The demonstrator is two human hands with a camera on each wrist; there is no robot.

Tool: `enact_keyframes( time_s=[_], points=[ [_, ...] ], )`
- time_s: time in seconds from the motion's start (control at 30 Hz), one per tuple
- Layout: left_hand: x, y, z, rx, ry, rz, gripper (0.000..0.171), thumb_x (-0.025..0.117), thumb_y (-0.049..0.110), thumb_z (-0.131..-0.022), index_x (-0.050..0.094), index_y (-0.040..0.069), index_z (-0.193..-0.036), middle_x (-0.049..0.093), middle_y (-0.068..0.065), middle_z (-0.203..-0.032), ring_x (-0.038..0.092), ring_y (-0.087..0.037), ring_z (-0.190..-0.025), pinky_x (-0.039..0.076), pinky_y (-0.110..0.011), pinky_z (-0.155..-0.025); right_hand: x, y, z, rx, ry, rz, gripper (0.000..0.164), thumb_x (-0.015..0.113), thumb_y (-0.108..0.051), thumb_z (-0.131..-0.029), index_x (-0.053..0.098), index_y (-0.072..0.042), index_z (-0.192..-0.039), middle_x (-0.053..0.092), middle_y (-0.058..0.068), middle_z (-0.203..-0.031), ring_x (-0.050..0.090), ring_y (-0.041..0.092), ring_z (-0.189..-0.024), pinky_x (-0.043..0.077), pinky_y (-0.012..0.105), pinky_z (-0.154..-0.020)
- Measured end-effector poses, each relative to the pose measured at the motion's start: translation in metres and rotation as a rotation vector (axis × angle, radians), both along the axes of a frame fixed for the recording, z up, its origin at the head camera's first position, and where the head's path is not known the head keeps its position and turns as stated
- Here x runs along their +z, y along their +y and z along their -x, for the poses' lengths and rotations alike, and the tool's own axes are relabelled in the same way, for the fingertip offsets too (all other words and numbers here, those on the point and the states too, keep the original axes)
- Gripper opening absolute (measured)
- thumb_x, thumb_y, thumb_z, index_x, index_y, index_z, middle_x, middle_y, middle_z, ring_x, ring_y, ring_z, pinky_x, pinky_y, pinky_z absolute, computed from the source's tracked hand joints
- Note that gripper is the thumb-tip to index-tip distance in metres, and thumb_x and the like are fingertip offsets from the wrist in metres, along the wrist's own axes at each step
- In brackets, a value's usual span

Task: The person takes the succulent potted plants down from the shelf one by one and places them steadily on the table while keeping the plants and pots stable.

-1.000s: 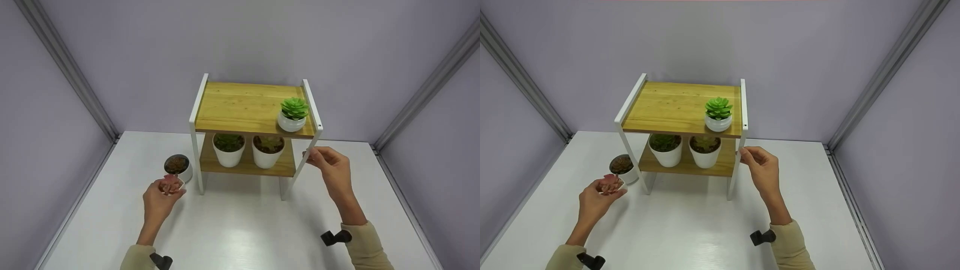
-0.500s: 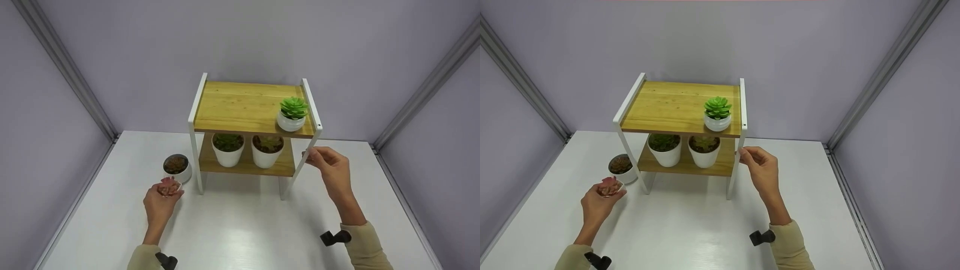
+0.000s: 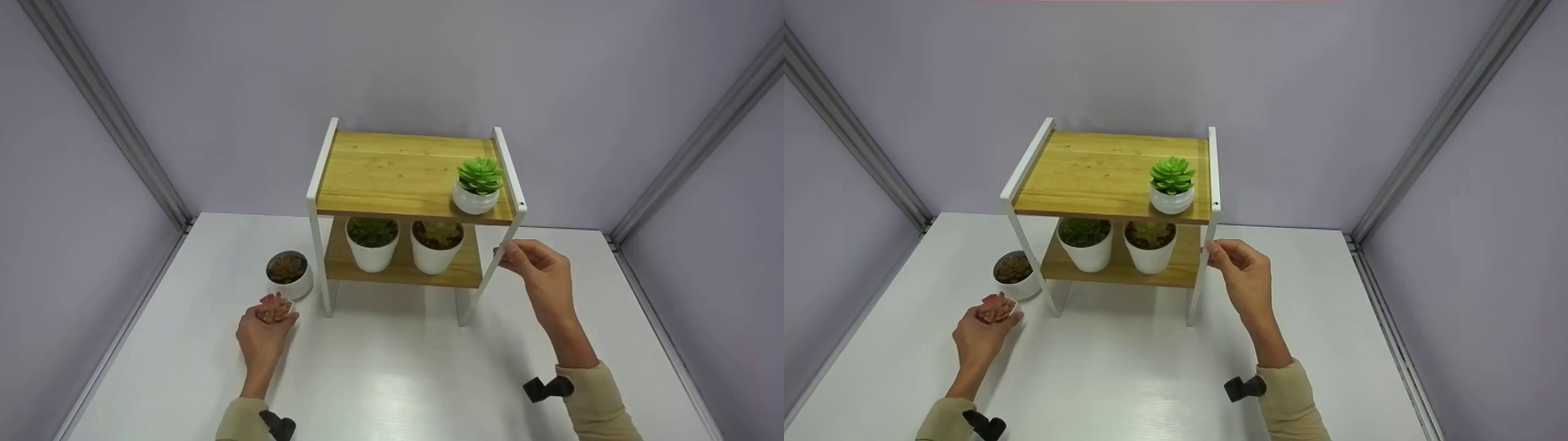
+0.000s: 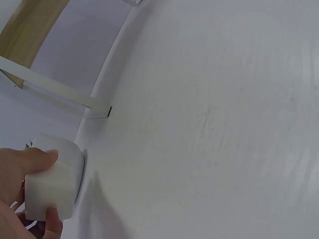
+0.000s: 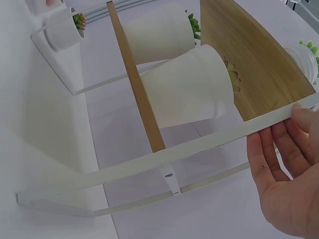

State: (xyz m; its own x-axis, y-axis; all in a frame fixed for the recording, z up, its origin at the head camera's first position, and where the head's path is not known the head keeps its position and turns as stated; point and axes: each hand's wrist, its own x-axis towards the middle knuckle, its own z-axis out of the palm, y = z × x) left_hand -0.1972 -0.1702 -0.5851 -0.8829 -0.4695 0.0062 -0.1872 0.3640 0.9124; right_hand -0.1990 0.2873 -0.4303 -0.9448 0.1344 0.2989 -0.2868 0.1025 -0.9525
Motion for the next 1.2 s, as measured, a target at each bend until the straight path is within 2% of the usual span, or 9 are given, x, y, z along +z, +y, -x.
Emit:
enact_keyframes(
  time_s=[0.17,0.47,0.77,1.03,1.2],
  points=[
    [-0.006,0.002,0.003,0.025,-0.021,-0.008,0.067,0.087,0.015,-0.084,0.053,-0.016,-0.132,0.062,-0.033,-0.129,0.06,-0.045,-0.127,0.045,-0.057,-0.115,0.0,0.0,0.0,0.005,0.0,0.008,0.028,0.071,-0.019,-0.102,0.073,0.006,-0.115,0.08,0.004,-0.103,0.079,0.019,-0.098,0.062,0.034,-0.095],
    [-0.012,0.006,0.006,0.046,-0.007,0.0,0.065,0.087,0.015,-0.083,0.054,-0.016,-0.13,0.062,-0.032,-0.125,0.06,-0.045,-0.123,0.046,-0.057,-0.111,0.0,0.001,0.0,0.008,0.002,0.006,0.028,0.071,-0.017,-0.102,0.073,0.007,-0.115,0.08,0.004,-0.102,0.079,0.018,-0.097,0.062,0.034,-0.095],
    [-0.014,0.011,0.009,0.095,0.015,0.025,0.059,0.087,0.015,-0.081,0.058,-0.015,-0.121,0.065,-0.03,-0.115,0.063,-0.044,-0.112,0.049,-0.056,-0.102,-0.001,0.0,0.001,0.02,0.015,0.027,0.026,0.072,-0.014,-0.101,0.073,0.009,-0.113,0.079,0.011,-0.103,0.079,0.019,-0.097,0.062,0.036,-0.095],
    [-0.016,0.014,0.009,0.106,0.032,0.024,0.055,0.086,0.01,-0.081,0.057,-0.016,-0.12,0.064,-0.029,-0.112,0.063,-0.042,-0.109,0.049,-0.055,-0.103,-0.001,0.0,0.0,0.013,0.009,0.019,0.026,0.072,-0.016,-0.101,0.073,0.007,-0.113,0.08,0.005,-0.101,0.079,0.019,-0.097,0.062,0.035,-0.095],
    [-0.015,0.017,0.009,0.12,0.037,0.028,0.057,0.086,0.013,-0.082,0.055,-0.016,-0.12,0.059,-0.028,-0.113,0.058,-0.042,-0.111,0.045,-0.056,-0.105,-0.001,0.0,0.0,0.007,0.008,0.017,0.027,0.072,-0.016,-0.101,0.073,0.007,-0.114,0.08,0.006,-0.102,0.079,0.02,-0.097,0.062,0.035,-0.096]
  ],
)
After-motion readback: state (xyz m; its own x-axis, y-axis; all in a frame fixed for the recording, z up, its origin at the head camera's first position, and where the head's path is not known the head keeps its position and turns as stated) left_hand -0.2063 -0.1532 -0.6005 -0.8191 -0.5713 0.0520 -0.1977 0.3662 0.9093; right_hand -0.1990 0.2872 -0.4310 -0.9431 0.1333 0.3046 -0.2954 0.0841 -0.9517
